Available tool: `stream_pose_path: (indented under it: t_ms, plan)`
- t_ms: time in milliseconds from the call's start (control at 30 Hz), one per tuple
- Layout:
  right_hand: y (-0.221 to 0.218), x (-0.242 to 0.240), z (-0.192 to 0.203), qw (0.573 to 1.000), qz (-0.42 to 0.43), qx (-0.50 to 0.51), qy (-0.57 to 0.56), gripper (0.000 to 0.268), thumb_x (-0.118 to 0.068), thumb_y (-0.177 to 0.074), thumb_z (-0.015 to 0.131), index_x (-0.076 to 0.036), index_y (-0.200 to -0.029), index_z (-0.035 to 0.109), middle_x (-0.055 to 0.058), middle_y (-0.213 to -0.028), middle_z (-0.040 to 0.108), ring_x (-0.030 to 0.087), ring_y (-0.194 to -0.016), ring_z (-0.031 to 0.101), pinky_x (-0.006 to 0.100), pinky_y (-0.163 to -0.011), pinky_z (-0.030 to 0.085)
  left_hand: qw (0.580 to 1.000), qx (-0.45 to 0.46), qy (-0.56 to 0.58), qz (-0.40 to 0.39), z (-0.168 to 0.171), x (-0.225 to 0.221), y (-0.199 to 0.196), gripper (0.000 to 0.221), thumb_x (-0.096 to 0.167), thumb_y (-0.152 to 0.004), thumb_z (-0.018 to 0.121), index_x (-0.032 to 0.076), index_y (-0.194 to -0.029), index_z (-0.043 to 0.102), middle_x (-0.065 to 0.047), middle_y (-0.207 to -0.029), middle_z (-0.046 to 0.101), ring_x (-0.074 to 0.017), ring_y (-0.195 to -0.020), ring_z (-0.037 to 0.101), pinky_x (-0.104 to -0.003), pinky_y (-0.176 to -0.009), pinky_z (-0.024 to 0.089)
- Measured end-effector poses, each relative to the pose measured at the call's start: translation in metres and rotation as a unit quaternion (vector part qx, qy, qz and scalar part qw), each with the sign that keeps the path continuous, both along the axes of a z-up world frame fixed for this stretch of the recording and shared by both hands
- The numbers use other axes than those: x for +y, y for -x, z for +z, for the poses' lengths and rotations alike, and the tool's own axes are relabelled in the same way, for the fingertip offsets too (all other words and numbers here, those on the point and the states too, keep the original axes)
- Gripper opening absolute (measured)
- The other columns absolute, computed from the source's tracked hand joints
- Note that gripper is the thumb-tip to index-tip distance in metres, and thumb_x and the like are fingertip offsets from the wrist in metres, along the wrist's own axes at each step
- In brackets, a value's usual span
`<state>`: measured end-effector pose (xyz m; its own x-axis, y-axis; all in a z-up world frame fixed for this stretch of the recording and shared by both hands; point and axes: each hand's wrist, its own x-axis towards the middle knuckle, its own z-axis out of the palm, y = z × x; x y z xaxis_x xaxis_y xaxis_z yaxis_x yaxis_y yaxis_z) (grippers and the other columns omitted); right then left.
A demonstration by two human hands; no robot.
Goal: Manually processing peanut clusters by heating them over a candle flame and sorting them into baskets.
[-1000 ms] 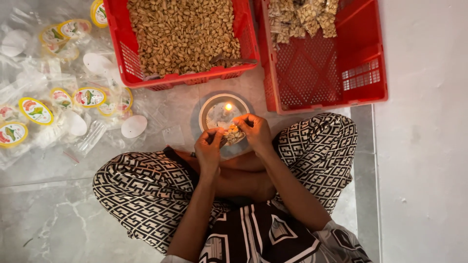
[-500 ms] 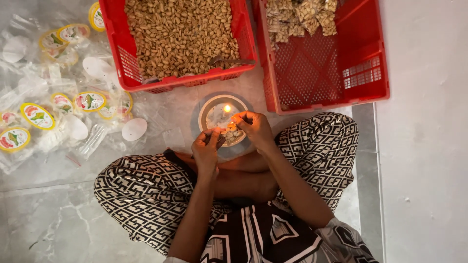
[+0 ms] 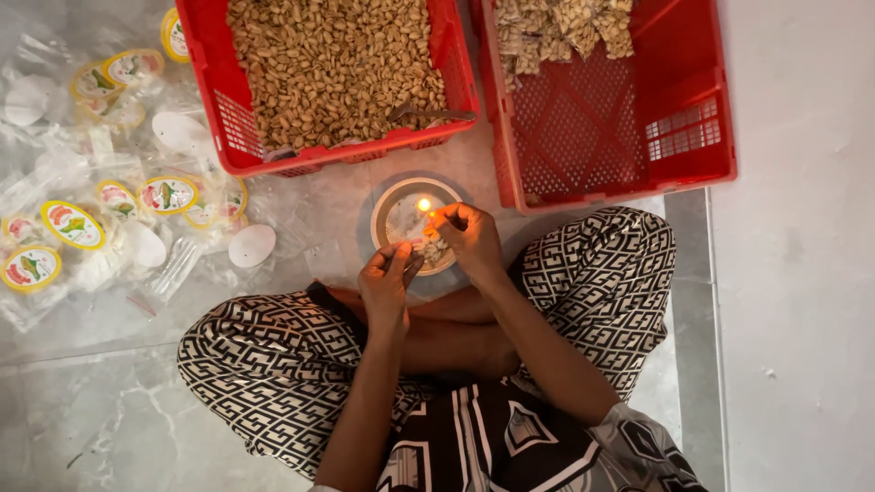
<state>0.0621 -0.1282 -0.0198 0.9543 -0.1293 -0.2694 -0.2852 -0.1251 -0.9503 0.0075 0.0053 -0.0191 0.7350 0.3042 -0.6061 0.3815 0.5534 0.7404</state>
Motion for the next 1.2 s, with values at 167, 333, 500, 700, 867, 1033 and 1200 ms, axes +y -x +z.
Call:
stream_pose_path:
  t_ms: [167,333,500,700,867,1033,1200]
  plan:
    - [-0.002,0.003,0.010,1.000,0.002,0.007,-0.017,0.009,-0.013,-0.086,0.076,-0.004,-0.088,0.076,0.005,-0.065,0.066,0.009,-0.066,0.057,0.024,-0.063,0.052,1.000,-0.003,-0.003,0.008,-0.013,0.000,0.001,0.014,0.008,-0.091,0.076,-0.004,-0.097,0.071,-0.014,-0.085,0.068,-0.0196,-0.080,0.073,-0.039,-0.081,0.066]
    - [-0.004,0.001,0.005,1.000,0.008,0.010,-0.026,0.008,-0.012,-0.086,0.076,-0.004,-0.088,0.076,0.004,-0.066,0.067,0.009,-0.066,0.058,0.023,-0.064,0.053,1.000,0.009,-0.012,0.008,-0.004,-0.001,-0.003,0.014,0.008,-0.092,0.075,-0.004,-0.097,0.071,-0.014,-0.085,0.068,-0.0189,-0.078,0.073,-0.038,-0.081,0.066]
    - [-0.007,-0.002,-0.001,1.000,0.006,-0.005,-0.024,0.012,-0.015,-0.086,0.077,-0.003,-0.089,0.076,0.006,-0.066,0.067,0.010,-0.066,0.058,0.025,-0.063,0.052,1.000,0.000,-0.027,-0.001,0.006,-0.003,-0.006,0.012,0.008,-0.093,0.074,-0.004,-0.092,0.071,-0.015,-0.083,0.067,-0.0195,-0.079,0.071,-0.038,-0.081,0.065]
    - [-0.010,-0.003,0.002,1.000,-0.003,-0.005,-0.022,0.012,-0.017,-0.085,0.078,-0.006,-0.089,0.077,0.004,-0.065,0.066,0.008,-0.065,0.058,0.023,-0.062,0.052,0.999,-0.003,-0.039,-0.010,0.006,-0.003,-0.009,0.012,0.009,-0.094,0.073,-0.003,-0.094,0.071,-0.013,-0.082,0.068,-0.0181,-0.079,0.071,-0.037,-0.082,0.064]
    - [-0.011,-0.003,-0.008,0.999,-0.016,-0.014,-0.031,0.008,-0.014,-0.085,0.078,-0.007,-0.087,0.077,0.002,-0.064,0.065,0.006,-0.064,0.056,0.021,-0.061,0.049,0.999,0.001,-0.035,-0.009,0.005,-0.005,-0.012,0.013,0.010,-0.093,0.074,-0.003,-0.095,0.071,-0.011,-0.083,0.068,-0.0156,-0.077,0.071,-0.033,-0.081,0.064]
    - [-0.014,-0.002,-0.008,0.998,-0.028,-0.019,-0.045,0.007,-0.015,-0.086,0.079,-0.008,-0.087,0.077,0.000,-0.064,0.064,0.005,-0.064,0.055,0.019,-0.060,0.049,0.999,-0.003,-0.040,-0.009,0.000,-0.006,-0.015,0.014,0.010,-0.093,0.075,-0.003,-0.096,0.071,-0.011,-0.083,0.068,-0.0144,-0.077,0.070,-0.033,-0.081,0.064]
    - [-0.014,-0.004,-0.010,0.998,-0.035,-0.016,-0.057,0.005,-0.011,-0.086,0.076,-0.007,-0.089,0.077,0.000,-0.064,0.063,0.006,-0.063,0.055,0.019,-0.059,0.047,0.998,-0.015,-0.054,-0.016,0.001,-0.009,-0.019,0.014,0.008,-0.094,0.075,-0.005,-0.098,0.072,-0.013,-0.083,0.068,-0.0150,-0.076,0.069,-0.033,-0.079,0.063]
